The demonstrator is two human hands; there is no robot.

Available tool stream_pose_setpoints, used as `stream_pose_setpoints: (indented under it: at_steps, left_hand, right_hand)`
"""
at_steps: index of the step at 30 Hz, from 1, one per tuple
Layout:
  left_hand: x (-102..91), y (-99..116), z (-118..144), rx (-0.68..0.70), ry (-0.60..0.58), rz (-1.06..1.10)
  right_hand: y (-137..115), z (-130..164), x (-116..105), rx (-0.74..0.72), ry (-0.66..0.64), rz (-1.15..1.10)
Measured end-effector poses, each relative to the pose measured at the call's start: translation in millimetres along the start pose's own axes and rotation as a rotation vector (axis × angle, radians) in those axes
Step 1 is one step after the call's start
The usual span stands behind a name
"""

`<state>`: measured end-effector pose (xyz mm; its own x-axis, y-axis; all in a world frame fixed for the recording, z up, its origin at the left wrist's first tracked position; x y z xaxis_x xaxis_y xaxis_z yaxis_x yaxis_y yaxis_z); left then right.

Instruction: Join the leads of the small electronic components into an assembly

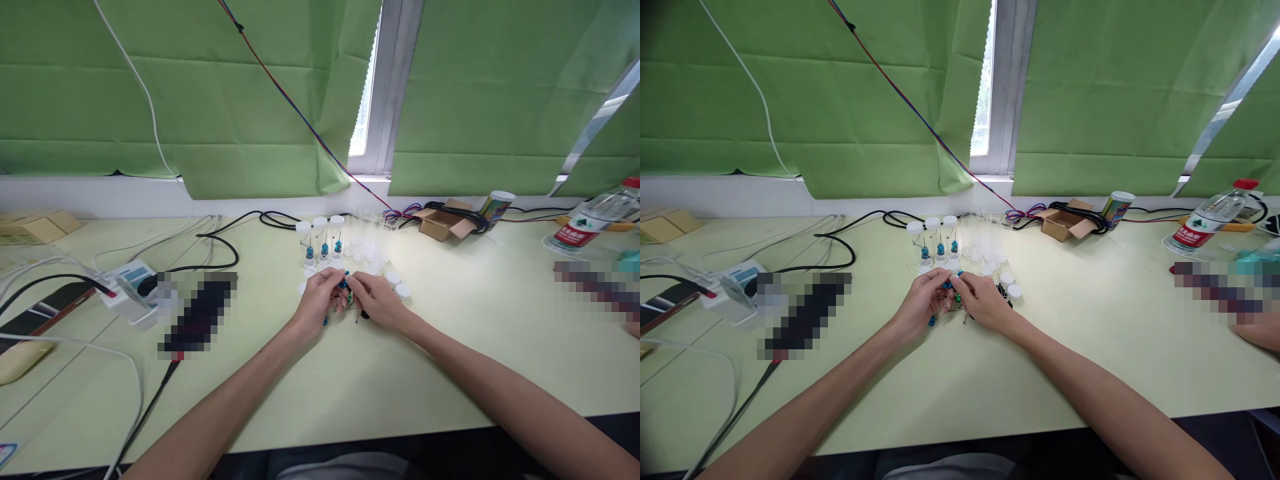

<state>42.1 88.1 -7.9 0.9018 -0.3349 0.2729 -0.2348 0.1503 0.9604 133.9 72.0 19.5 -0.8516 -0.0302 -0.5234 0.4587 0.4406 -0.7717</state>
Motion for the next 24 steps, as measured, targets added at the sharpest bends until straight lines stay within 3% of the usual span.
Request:
stream_pose_setpoints:
  at_steps: [19, 24]
  left_hand:
    - [1.6, 2.9, 0.4, 0.011, -0.015, 0.003]
    - [0.0, 2.5, -0.2, 0.007, -0.005, 0.024]
  right_hand:
    - [-3.5, -0.6, 2.0, -0.019, -0.028, -0.011]
    - [-0.9, -0.2, -2.3, 0.005, 0.02, -0.008]
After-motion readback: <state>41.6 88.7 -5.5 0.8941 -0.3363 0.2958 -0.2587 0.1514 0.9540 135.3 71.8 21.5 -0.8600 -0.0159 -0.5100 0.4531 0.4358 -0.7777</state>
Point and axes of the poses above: each hand's wrist, its own z-axis away from the middle knuckle, its own x-axis out of the palm, y = z × x, the point moved 10 cm from there along -z, towards the middle knuckle
